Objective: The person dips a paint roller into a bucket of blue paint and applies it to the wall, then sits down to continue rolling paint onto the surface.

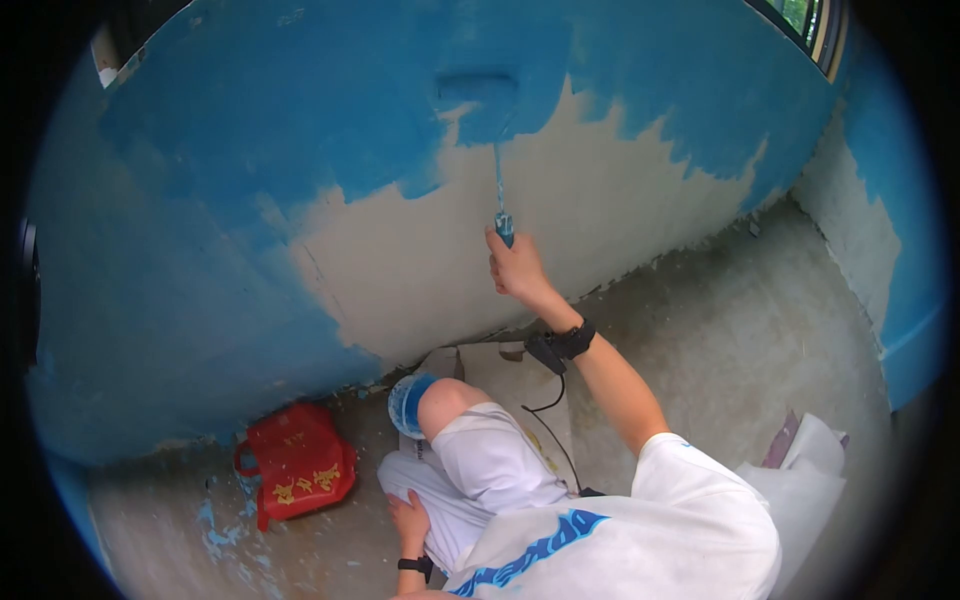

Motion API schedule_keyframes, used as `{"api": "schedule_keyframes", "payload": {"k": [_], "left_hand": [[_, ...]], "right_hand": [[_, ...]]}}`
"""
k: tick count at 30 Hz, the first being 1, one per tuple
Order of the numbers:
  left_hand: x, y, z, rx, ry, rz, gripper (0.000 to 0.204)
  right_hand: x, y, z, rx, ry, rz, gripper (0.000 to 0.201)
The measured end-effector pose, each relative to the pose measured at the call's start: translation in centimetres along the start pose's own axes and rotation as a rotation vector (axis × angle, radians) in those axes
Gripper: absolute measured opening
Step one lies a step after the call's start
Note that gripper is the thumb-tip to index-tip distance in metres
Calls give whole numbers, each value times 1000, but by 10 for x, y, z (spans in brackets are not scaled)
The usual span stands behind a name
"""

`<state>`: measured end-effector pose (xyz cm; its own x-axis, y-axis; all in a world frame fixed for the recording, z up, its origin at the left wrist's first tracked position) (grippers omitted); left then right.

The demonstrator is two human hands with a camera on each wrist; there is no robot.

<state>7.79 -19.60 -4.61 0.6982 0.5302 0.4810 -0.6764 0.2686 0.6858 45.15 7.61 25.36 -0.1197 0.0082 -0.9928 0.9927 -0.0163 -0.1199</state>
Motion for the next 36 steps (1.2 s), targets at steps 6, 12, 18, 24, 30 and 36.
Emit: {"api": "schedule_keyframes", "payload": {"k": [6,12,18,24,30,36], "left_hand": [[7,6,4,4,26,-22,79],[10,8,5,-5,12,-13,79],[2,5,6,17,-45,-26,77],[13,11,14,-8,1,22,77],[10,9,12,14,-32,24,76],[1,9,8,-18,-93,-47,78]], "right_hand": [[54,4,29,70,-112,221,48],[1,16,20,106,-137,343,48],[-78,10,-17,72,56,344,48],[-33,11,-12,109,4,353,43],[67,34,21,178,-9,603,36],[41,46,61,54,-183,372,36]]}}
Point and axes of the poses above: each hand's wrist, its own z-axis away from the middle knuckle, its own y-axis out of the back of the hand, x = y × z, the point moved 2 cm from there along -z, towards the middle knuckle, and after that the axes turned 11 degrees about -x, right-handed, at the moved point
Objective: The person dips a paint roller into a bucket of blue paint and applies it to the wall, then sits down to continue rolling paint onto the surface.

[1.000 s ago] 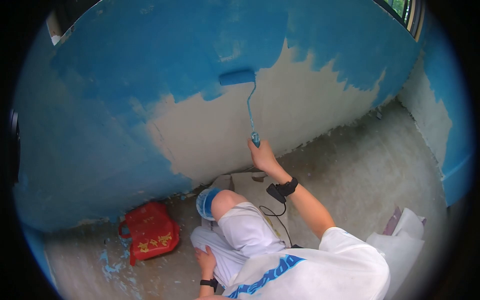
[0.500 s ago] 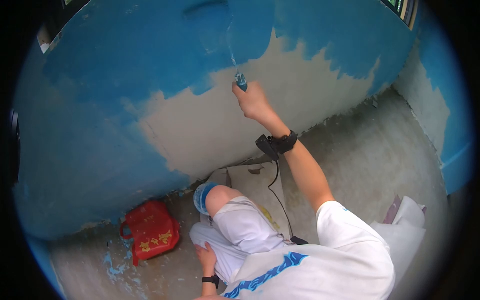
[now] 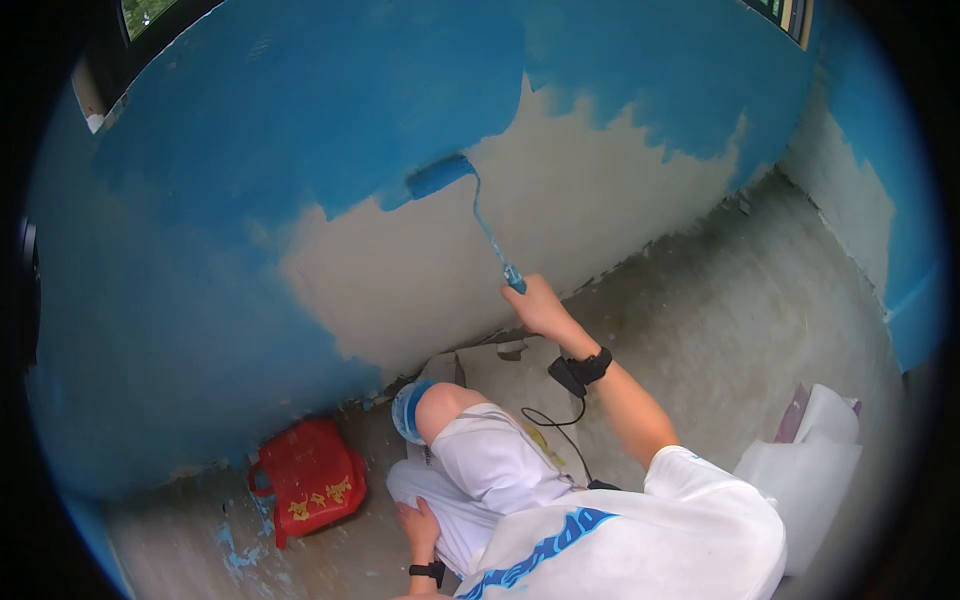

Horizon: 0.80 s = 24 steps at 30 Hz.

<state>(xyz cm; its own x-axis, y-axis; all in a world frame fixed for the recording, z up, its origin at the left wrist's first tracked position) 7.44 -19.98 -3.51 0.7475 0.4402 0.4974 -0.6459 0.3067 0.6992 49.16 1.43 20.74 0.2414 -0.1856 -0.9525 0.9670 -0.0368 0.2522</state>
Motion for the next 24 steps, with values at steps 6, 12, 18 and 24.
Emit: {"api": "schedule_keyframes", "payload": {"k": [6,12,18,24], "left_hand": [[-6,0,-7,-54,-1,9,80],[-6,5,-9,-191,62,-21,81],[-3,6,-8,-155,19,-42,82],[-1,5,-7,-139,38,-41,82]], "right_hand": [[-51,64,25,103,136,67,38],[-126,143,1,59,206,-180,38],[-125,164,-32,105,123,-127,35],[-43,126,-46,164,32,-135,32]]}}
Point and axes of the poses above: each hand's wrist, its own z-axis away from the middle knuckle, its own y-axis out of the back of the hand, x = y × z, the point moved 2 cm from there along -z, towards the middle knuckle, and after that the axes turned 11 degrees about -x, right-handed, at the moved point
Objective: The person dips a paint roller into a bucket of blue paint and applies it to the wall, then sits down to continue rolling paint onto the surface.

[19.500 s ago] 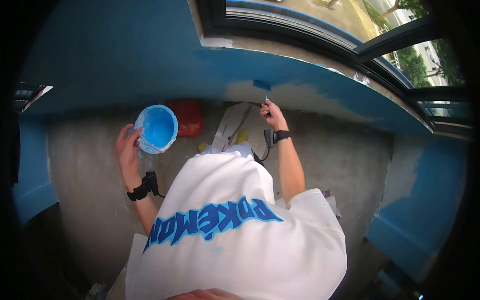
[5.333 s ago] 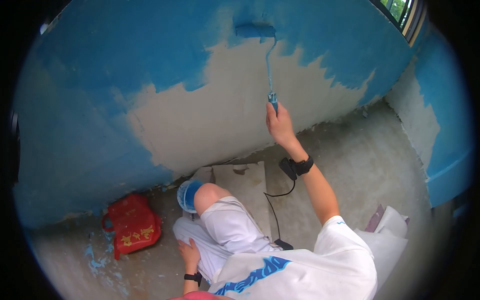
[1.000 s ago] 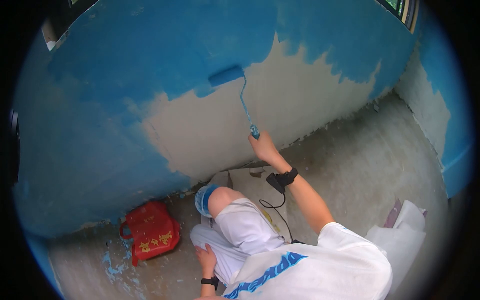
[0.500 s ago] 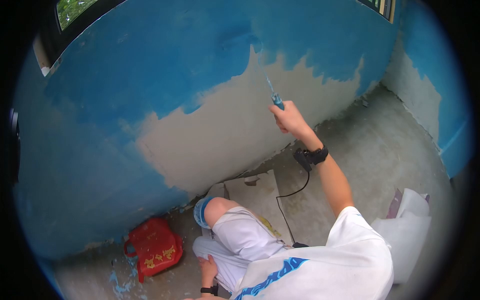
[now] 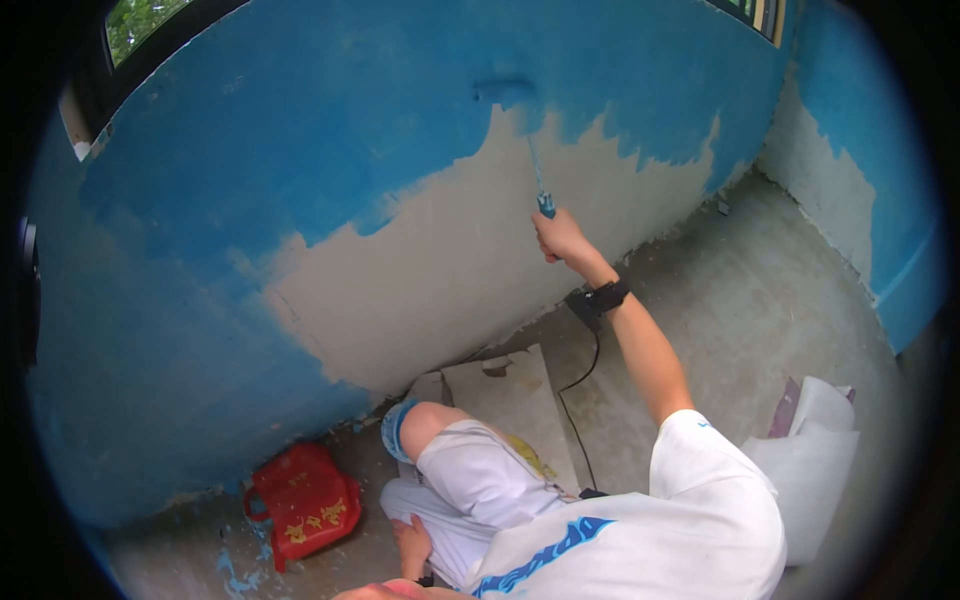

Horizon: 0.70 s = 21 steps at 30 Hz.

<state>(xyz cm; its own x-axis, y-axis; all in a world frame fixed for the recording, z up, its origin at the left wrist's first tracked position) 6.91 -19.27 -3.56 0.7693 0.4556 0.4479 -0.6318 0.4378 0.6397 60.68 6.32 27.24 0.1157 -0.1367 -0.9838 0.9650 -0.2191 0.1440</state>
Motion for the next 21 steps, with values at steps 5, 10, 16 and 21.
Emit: {"api": "schedule_keyframes", "payload": {"k": [5,10,16,21], "left_hand": [[-8,-1,-1,-4,15,-21,82],[-10,-3,-2,14,-4,2,81],[-7,0,4,8,-42,-2,80],[1,4,9,10,1,1,79]], "right_hand": [[80,-30,15,33,-105,38,32],[91,-40,29,-15,-127,-21,29],[-3,-13,8,-114,-8,-126,30],[-69,12,-8,28,75,7,30]]}}
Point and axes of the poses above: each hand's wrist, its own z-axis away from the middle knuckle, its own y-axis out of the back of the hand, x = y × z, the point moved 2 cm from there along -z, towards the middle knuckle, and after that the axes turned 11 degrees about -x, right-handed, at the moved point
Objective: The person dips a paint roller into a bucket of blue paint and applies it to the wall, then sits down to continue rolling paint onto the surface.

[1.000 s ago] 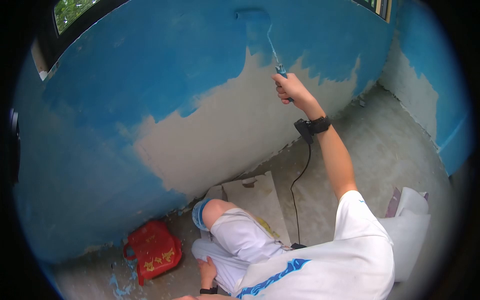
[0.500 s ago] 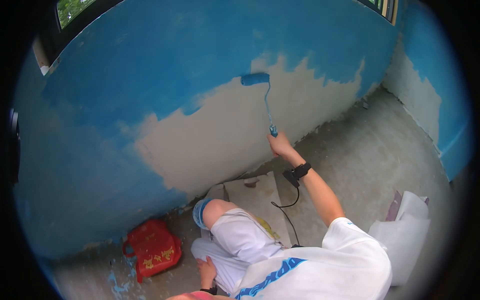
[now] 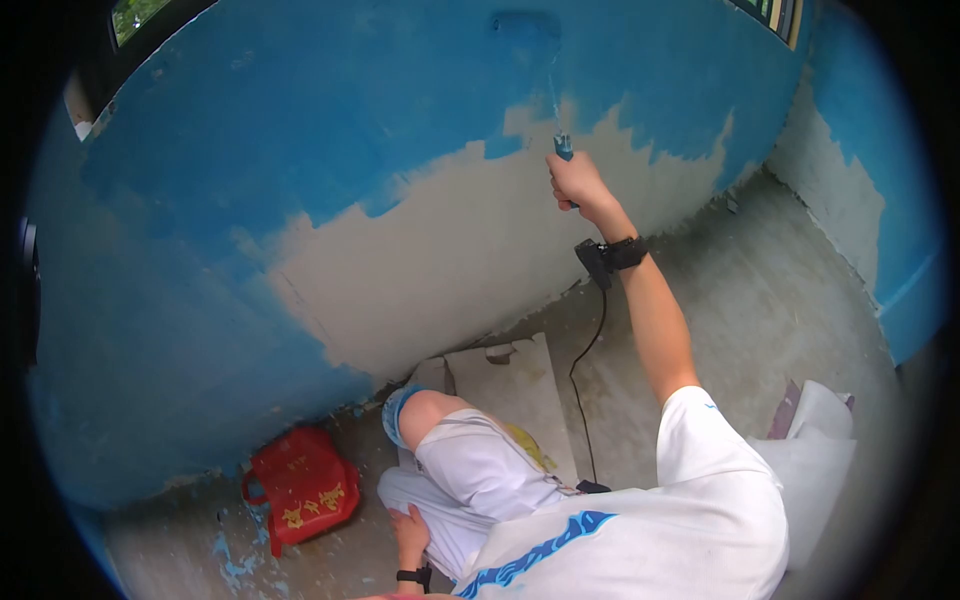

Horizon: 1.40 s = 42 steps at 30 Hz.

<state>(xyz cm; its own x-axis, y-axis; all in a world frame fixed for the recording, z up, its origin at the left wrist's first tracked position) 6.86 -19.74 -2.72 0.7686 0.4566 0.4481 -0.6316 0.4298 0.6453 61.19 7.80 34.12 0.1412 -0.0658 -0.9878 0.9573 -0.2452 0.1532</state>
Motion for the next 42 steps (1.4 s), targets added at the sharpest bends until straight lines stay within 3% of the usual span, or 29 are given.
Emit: {"api": "schedule_keyframes", "payload": {"k": [4,10,17,21,24,27,29,34,36,37,39,41,42], "left_hand": [[-3,-3,-3,2,2,4,79],[4,-3,-1,10,2,-13,79],[1,-6,-4,21,16,-43,79],[-1,-6,-6,8,15,-44,79],[-12,-11,-15,52,-51,-60,79],[-15,-12,-18,62,-36,-91,79],[0,-3,-7,-7,18,-23,80],[-6,-8,-14,13,-2,-69,81],[-8,-8,-12,20,-22,-80,81],[-1,-5,-8,9,-10,-46,81],[3,-3,-5,4,5,-7,81],[3,-4,-4,11,-13,-1,81],[-1,-6,-6,10,-10,5,81]], "right_hand": [[21,-17,1,16,23,-13,29],[125,-70,19,139,-121,181,36],[231,-91,51,94,-138,263,35],[217,-90,75,-29,-243,158,34],[206,-81,92,-101,-237,-92,35],[175,-70,103,-104,-212,-150,37],[130,-63,102,-116,-154,-92,37],[36,-52,69,-186,53,-109,39],[11,-52,51,-231,316,10,38],[-2,-51,45,-239,317,12,38],[-18,-53,41,-391,56,-94,38],[-6,-62,31,-398,22,-127,36],[12,-69,26,-276,16,-50,37]]}}
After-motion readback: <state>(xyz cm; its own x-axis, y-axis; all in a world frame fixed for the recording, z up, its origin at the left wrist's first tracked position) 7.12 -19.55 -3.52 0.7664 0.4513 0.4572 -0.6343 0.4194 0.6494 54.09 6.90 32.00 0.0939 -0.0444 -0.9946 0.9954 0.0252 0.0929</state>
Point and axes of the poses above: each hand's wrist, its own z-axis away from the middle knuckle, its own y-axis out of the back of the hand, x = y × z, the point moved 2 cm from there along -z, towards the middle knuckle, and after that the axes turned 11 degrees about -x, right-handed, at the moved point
